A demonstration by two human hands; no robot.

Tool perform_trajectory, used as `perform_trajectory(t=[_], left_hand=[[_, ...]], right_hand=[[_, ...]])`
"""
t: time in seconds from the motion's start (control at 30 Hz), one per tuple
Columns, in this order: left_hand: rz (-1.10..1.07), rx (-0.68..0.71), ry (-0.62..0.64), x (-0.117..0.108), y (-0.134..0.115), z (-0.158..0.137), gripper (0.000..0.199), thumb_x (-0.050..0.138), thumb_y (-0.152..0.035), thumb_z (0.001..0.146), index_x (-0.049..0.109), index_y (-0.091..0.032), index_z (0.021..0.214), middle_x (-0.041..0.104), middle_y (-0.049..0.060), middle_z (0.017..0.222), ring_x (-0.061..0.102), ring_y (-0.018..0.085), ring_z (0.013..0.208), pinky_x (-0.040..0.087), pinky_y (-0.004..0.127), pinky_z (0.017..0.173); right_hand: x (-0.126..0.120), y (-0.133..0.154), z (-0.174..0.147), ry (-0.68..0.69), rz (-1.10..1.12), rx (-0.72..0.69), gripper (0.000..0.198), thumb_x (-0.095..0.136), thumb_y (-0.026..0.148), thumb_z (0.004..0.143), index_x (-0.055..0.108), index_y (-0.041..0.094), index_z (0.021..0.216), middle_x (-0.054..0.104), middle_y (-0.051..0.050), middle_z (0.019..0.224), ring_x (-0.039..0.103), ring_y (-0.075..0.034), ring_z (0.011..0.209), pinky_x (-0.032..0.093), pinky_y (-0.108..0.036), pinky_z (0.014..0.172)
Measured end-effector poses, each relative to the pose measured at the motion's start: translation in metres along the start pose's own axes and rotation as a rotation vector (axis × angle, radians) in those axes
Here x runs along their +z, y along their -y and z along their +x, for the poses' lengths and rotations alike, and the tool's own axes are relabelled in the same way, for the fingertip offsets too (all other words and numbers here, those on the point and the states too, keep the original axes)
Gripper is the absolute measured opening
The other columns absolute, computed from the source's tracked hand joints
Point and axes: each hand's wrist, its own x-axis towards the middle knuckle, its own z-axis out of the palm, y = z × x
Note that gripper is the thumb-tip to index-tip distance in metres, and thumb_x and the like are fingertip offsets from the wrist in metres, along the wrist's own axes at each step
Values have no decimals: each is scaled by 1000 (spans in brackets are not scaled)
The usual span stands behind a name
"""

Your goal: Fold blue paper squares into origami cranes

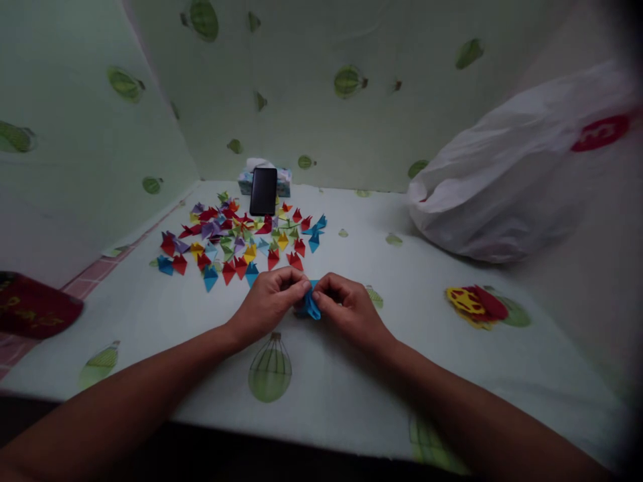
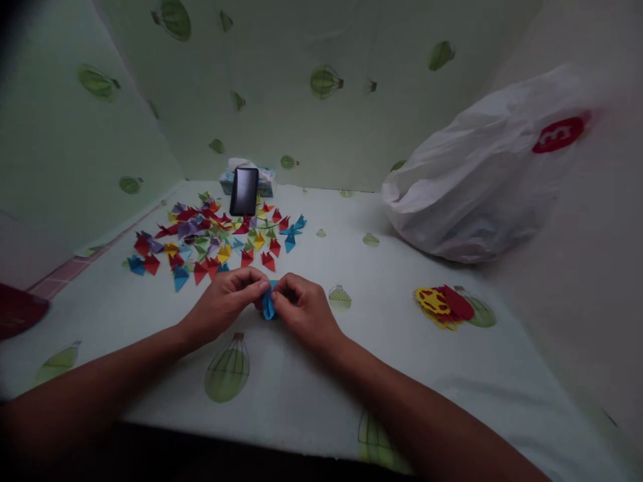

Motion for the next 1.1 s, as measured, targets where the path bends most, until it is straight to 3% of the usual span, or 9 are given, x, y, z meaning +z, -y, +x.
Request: perform_trajectory(t=[0.17,0.37,0.67,0.97,1.1], left_hand=[[-34,-6,25,0,1,2,29,61,-41,90,66,-14,81,63,1,68,59,13,63,49,27,64],[-22,-8,14,1,-2,1,23,71,-36,81,67,-14,78,62,0,68,54,11,62,46,24,61],[132,85,-27,0,-3,-1,20,65,-33,85,67,-15,78,63,1,68,55,12,62,46,24,60],[461,402,-122,0,1,2,16,62,-24,88,65,-17,74,65,2,70,59,14,68,45,27,66],[473,430,-118,1,3,2,11,62,-21,88,67,-17,78,66,2,73,61,14,69,45,26,67]], right_hand=[[1,-2,1,-47,-46,-9,17,55,27,81,52,19,67,56,1,65,48,-12,62,38,-25,58],[1,1,0,-31,-31,-9,18,56,29,83,55,18,69,58,0,67,50,-13,63,39,-25,59],[1,-1,0,-12,-3,16,17,58,28,84,56,19,70,59,0,67,51,-13,64,40,-25,59],[1,-3,1,24,6,16,14,59,29,83,57,18,73,59,0,70,52,-13,66,41,-25,62],[2,-4,1,-10,-18,-5,14,59,27,83,56,19,71,58,1,68,51,-12,65,40,-24,60]])
